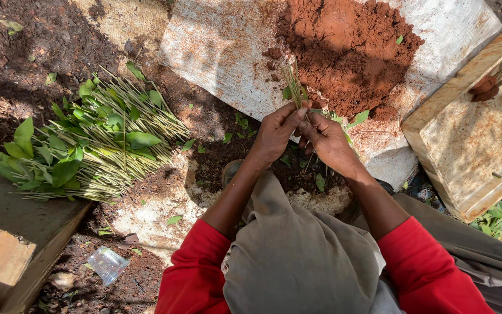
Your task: The person gathers small bundles of green plant stems and wraps the base of each bundle with a clump of reddish-brown soil. The person then places the soil-wrapped bundles into a white plastic tray.
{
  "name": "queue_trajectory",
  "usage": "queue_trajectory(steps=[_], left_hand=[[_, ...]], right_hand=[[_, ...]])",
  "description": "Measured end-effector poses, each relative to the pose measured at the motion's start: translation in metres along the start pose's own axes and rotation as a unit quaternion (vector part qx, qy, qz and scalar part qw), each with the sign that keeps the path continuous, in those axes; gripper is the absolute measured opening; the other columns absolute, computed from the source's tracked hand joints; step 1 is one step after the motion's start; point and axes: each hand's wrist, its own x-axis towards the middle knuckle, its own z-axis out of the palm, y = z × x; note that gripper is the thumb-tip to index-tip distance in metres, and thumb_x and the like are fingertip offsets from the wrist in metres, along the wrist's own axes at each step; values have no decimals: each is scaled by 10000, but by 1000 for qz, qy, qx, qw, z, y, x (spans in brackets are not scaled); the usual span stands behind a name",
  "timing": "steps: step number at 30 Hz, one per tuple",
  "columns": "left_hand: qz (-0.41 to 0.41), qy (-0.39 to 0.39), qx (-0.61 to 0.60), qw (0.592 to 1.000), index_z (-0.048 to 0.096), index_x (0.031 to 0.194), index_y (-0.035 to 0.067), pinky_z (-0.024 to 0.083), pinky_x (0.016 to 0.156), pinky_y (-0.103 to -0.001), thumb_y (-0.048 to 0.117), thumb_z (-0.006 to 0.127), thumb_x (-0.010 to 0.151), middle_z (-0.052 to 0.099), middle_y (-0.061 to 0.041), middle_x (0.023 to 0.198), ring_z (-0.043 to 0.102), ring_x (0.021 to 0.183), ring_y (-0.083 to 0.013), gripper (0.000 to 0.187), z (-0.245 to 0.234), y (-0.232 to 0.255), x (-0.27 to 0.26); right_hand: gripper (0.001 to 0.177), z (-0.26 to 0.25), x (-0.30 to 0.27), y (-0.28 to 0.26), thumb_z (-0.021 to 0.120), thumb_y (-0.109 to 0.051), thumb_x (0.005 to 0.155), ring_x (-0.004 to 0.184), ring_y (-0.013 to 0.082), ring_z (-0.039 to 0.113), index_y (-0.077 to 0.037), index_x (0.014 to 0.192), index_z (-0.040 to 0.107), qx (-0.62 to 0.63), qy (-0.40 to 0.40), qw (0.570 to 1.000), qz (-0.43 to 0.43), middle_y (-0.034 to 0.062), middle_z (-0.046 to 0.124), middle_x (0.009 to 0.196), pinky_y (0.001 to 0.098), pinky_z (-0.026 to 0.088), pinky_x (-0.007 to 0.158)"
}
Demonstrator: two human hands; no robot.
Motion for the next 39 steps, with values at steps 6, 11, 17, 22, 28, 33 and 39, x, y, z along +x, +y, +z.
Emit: queue_trajectory(steps=[6, 11, 17, 22, 28, 33, 39], left_hand=[[-38, -47, -40, 997, 589, 1336, 51, 506, 892, -536, 247, 596, 1042, 690, -205, 1130, 633, 1094, -333, 353, -23, -7, -10], [-33, -56, -77, 995, 636, 1282, 59, 394, 1008, -612, 260, 622, 1025, 673, -199, 1142, 544, 1184, -385, 326, -10, 54, -17], [24, 9, -51, 998, 656, 1232, 38, 478, 906, -494, 212, 563, 1057, 712, -184, 998, 645, 1019, -261, 264, -18, 63, -16], [77, 84, -7, 993, 663, 1218, 67, 445, 974, -459, 238, 537, 1071, 712, -130, 1089, 609, 1148, -216, 258, -33, 73, -8], [24, 195, 84, 977, 715, 1094, 108, 522, 914, -409, 360, 602, 948, 751, -36, 1060, 627, 1072, -130, 312, -31, 77, -3], [41, 174, 60, 982, 681, 1115, 111, 529, 748, -372, 372, 559, 981, 726, -58, 1132, 667, 1053, -183, 318, -31, 70, -1], [58, 181, 31, 981, 689, 1133, 101, 548, 761, -326, 386, 557, 983, 728, -47, 1140, 679, 1069, -169, 348, -28, 79, 0]], right_hand=[[267, -11, 11, 28, 482, -234, 1029, 644, 226, 704, -75, 1075, 692, 267, -213, 936, 87, 160, 699, 814, 347, 635, 479], [269, -8, 9, 29, 531, -247, 999, 617, 221, 694, -38, 1053, 690, 350, -262, 889, 132, 131, 685, 785, 372, 623, 489], [392, -5, 28, -49, 536, -314, 997, 675, 234, 690, 53, 1054, 662, 112, -245, 950, 157, 216, 658, 959, 362, 613, 567], [329, -29, 66, -98, 597, -260, 1027, 902, 383, 661, 66, 1059, 629, -292, -120, 948, -46, 269, 599, 1154, 477, 569, 770], [804, -23, 139, -88, 803, -451, 803, 949, 306, 537, -183, 1466, 434, -724, 40, 651, -223, 154, 512, 1192, 410, 553, 436], [148, -15, 189, -41, 516, -233, 1024, 590, 97, 446, -163, 913, 584, -869, 71, 451, -191, -14, 561, 768, 212, 423, 369], [222, -24, 162, -99, 649, -153, 1073, 666, 228, 507, -60, 880, 590, -553, 3, 831, -67, 88, 591, 819, 413, 458, 539]])
